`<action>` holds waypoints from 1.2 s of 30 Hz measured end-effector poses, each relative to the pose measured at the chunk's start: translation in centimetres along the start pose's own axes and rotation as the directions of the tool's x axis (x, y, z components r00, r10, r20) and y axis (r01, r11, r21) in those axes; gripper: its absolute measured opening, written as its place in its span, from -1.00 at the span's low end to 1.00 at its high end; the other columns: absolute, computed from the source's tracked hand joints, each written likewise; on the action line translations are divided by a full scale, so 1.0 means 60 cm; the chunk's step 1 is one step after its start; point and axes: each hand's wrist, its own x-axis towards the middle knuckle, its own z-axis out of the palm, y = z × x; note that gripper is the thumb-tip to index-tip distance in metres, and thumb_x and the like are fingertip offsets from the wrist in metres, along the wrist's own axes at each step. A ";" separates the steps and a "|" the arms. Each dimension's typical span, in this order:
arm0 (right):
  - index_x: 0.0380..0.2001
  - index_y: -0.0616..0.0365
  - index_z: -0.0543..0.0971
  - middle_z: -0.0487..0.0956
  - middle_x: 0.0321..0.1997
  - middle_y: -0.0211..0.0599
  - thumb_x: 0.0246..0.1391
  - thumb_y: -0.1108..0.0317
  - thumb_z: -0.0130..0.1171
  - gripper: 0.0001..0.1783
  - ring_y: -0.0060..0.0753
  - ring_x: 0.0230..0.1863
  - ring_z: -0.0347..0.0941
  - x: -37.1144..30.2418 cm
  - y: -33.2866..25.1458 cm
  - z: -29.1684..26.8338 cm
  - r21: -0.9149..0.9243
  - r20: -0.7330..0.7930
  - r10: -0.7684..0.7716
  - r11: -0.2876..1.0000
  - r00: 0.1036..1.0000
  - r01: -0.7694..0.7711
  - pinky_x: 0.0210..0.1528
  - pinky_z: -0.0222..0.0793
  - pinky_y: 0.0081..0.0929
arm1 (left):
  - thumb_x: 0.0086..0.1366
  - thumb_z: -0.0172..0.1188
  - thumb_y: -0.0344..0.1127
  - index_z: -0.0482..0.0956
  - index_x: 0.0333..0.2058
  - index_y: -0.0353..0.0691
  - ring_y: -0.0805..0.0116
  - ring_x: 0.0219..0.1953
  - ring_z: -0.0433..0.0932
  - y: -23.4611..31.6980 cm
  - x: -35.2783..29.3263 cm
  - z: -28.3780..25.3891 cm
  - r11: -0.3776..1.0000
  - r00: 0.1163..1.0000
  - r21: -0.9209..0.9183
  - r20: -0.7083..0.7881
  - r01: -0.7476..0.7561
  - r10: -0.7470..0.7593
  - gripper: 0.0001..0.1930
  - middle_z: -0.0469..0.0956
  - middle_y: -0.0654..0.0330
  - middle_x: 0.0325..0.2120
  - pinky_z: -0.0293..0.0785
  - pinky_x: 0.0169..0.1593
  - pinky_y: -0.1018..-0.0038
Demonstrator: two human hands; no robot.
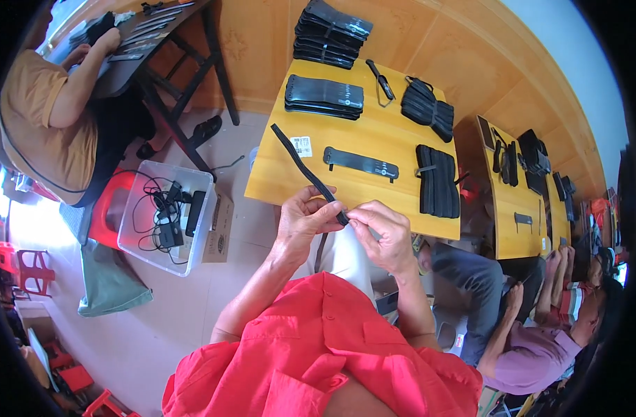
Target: Manually assembling and inspecting black elastic straps by attaching plastic buckles at a workshop table.
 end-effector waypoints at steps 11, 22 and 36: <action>-0.39 0.33 0.47 0.46 -0.47 -0.14 -0.16 0.66 0.13 -0.83 -0.15 -0.46 0.45 -0.001 -0.002 0.017 -0.101 -0.047 0.051 0.993 0.998 -0.055 -0.45 0.38 -0.38 | 0.15 0.18 -0.42 0.34 -0.09 -0.39 0.46 -0.42 0.55 -0.012 0.007 0.001 0.995 0.996 0.060 -0.047 -0.075 0.077 -0.63 0.55 0.11 -0.41 0.57 -0.35 0.54; -0.41 0.28 0.41 0.40 -0.48 -0.11 -0.12 0.65 0.06 -0.86 -0.05 -0.47 0.40 -0.004 -0.006 0.039 -0.178 -0.096 0.079 0.979 0.992 -0.095 -0.47 0.32 -0.29 | 0.12 0.21 -0.44 0.33 -0.06 -0.49 0.46 -0.44 0.55 -0.010 0.010 -0.004 0.995 0.997 0.052 -0.008 -0.080 0.080 -0.57 0.53 0.10 -0.45 0.57 -0.35 0.59; -0.45 0.27 0.39 0.39 -0.51 -0.08 -0.09 0.65 0.03 -0.90 0.00 -0.48 0.39 -0.005 0.017 0.055 -0.068 -0.107 0.184 0.979 0.977 -0.192 -0.48 0.30 -0.27 | 0.24 0.08 -0.39 0.29 -0.03 -0.51 0.44 -0.41 0.54 -0.010 0.017 -0.024 0.983 0.992 0.182 0.129 -0.031 0.007 -0.61 0.50 0.09 -0.37 0.57 -0.29 0.56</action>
